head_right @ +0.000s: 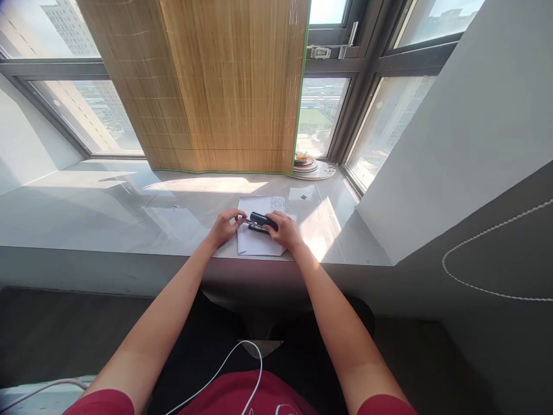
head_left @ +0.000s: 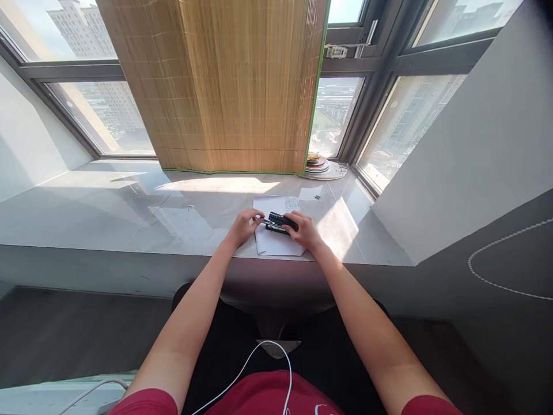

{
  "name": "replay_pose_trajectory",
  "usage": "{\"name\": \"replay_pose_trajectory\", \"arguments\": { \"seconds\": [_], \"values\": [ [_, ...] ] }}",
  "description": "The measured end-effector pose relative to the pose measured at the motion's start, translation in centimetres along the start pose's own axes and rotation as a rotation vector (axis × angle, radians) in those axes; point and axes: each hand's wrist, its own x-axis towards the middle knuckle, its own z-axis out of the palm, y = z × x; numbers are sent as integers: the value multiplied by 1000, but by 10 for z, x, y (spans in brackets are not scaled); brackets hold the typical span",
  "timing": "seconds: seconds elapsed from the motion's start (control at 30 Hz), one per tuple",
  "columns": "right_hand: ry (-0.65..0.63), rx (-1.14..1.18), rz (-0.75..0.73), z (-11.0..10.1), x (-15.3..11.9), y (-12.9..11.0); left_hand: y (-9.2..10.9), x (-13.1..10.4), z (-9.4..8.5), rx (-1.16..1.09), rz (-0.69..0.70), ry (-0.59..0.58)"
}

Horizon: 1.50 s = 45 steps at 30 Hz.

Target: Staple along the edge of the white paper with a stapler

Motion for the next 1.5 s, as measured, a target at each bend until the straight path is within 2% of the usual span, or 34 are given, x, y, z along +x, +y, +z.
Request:
{"name": "replay_pose_trajectory", "arguments": {
  "seconds": [0.37,0.9,1.07,1.3,1.4,1.5],
  "values": [
    [-8,18,15,0,1,0,-3,0,-1,40,-33,-62],
    [-16,11,28,-2,1,-3,-6,-1,-1,11,-93,-59],
    [-24,9,23,-2,0,-3,-6,-1,0,10,-63,-7],
    [70,-8,107,-1,6,7,-8,-4,1,-100,-215,53],
    [87,44,95,-3,8,6,-3,-5,0,-137,-141,-8],
    [-4,144,-7,-4,7,0,3,-5,-1,-107,-41,-99]
  ]
}}
